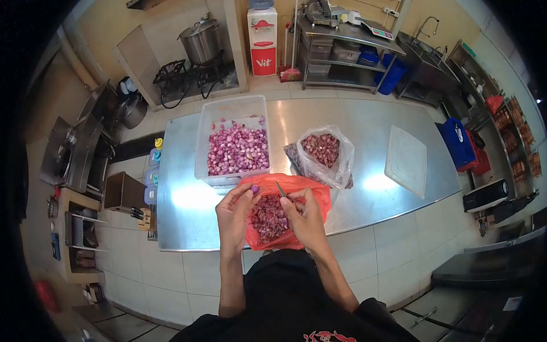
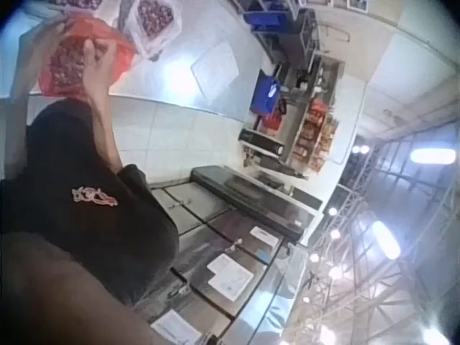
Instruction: Sorting, trimming, and cleaning shallots using a small knife in a commercial kitchen prep area.
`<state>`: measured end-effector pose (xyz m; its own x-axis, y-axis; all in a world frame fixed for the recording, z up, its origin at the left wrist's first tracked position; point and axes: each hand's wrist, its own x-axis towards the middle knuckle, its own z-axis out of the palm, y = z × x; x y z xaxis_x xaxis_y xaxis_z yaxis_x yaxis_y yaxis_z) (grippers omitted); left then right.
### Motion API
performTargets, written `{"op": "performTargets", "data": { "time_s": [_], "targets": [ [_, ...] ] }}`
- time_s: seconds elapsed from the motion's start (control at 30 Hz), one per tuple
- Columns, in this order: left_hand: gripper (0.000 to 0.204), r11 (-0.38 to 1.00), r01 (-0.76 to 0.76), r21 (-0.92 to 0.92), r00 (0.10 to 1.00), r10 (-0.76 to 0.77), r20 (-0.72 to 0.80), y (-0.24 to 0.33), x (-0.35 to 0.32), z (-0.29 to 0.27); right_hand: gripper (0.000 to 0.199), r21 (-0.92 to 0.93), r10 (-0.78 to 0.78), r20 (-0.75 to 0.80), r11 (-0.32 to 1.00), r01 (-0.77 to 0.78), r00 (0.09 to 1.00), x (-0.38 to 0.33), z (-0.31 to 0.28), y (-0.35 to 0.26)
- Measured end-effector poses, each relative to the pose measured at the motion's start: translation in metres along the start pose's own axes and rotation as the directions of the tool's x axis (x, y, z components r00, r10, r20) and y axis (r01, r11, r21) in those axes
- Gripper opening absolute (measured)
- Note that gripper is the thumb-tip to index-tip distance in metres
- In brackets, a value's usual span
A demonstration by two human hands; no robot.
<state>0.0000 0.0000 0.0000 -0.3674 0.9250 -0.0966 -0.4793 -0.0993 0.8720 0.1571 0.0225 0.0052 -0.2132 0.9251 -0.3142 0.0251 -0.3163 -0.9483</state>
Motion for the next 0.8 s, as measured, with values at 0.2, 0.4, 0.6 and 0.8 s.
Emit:
{"op": "performTargets", "data": {
  "time_s": [0.2,0.4,0.6,0.8],
  "targets": [
    [0.023,0.987,0.050,0.154,0.996,-0.037,-0.084,-0.001,-0.001,-0.005,0.039,0.029,-0.013,0.058,1.000,0.011,0.998,0.005,0.002,0.000],
    [0.021,0.989,0.004,0.150,0.999,0.004,-0.050,-0.014,0.011,0.005,0.024,0.090,-0.040,0.032,0.995,0.037,0.999,0.017,0.002,-0.008],
    [0.022,0.945,-0.041,0.324,0.992,0.078,-0.103,-0.024,0.049,0.000,0.026,0.099,-0.020,0.040,0.995,0.016,0.999,0.038,-0.006,0.009],
    [0.026,0.817,-0.246,0.521,0.938,0.336,-0.085,-0.062,0.133,-0.019,0.024,0.131,-0.045,0.053,0.991,0.037,0.998,0.056,-0.021,0.003]
  ]
}}
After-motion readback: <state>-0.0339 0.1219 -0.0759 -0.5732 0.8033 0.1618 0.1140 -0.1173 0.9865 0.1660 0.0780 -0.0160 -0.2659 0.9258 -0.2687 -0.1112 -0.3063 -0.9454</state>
